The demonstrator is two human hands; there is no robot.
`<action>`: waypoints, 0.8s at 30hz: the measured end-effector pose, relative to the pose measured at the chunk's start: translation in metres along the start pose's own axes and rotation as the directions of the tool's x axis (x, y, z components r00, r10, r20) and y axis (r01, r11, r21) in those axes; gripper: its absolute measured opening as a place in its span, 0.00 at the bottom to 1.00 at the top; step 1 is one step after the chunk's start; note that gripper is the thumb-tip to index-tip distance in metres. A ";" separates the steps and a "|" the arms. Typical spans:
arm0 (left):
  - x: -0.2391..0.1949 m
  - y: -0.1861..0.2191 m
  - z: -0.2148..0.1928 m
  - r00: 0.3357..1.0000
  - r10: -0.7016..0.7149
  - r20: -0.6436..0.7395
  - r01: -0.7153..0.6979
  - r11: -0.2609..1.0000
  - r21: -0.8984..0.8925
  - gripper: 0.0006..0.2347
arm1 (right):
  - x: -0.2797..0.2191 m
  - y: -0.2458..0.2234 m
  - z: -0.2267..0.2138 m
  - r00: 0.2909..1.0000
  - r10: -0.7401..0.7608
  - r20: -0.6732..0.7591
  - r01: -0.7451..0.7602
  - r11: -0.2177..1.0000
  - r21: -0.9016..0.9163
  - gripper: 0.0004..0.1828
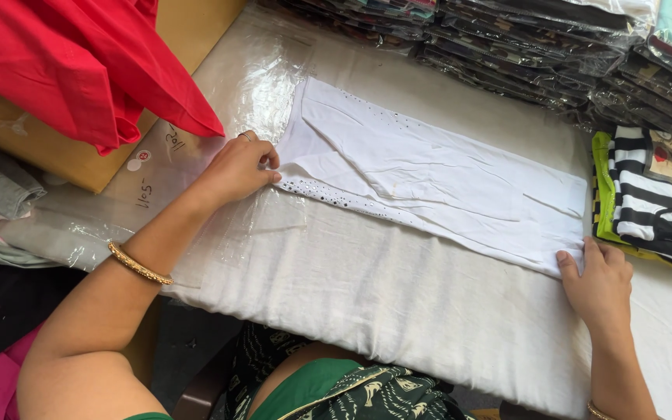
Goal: The person folds a white long-sleeved shirt with a decorative pattern on the hem, smoothing and aligning the sleeves and body before folding it into a compact rectangle. The person then folds a red long-sleeved shirt using a similar method, smoothing the fabric and folding the sleeves inward before completing the fold.
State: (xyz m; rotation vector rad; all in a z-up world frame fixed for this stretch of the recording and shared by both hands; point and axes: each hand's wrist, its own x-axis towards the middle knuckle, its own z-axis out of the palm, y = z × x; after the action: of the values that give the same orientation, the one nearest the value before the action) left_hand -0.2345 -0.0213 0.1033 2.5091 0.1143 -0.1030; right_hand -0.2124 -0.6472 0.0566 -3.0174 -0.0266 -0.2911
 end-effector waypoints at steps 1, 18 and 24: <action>-0.001 0.000 0.001 1.000 -0.001 0.005 0.001 1.000 0.002 0.12 | -0.001 -0.001 -0.001 1.000 0.003 0.004 -0.003 1.000 0.001 0.34; 0.002 -0.029 0.018 0.998 -0.026 -0.048 0.031 0.996 0.089 0.10 | -0.001 0.007 0.005 1.000 0.029 0.010 -0.030 0.999 0.033 0.36; -0.008 -0.007 0.009 0.994 0.003 -0.109 0.018 0.982 0.186 0.13 | -0.005 0.003 -0.001 0.999 0.039 -0.016 -0.039 0.999 0.035 0.34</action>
State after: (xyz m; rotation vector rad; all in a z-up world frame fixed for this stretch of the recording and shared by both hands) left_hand -0.2432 -0.0218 0.0930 2.7021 0.1654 0.0217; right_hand -0.2171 -0.6503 0.0563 -2.9766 0.0283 -0.3089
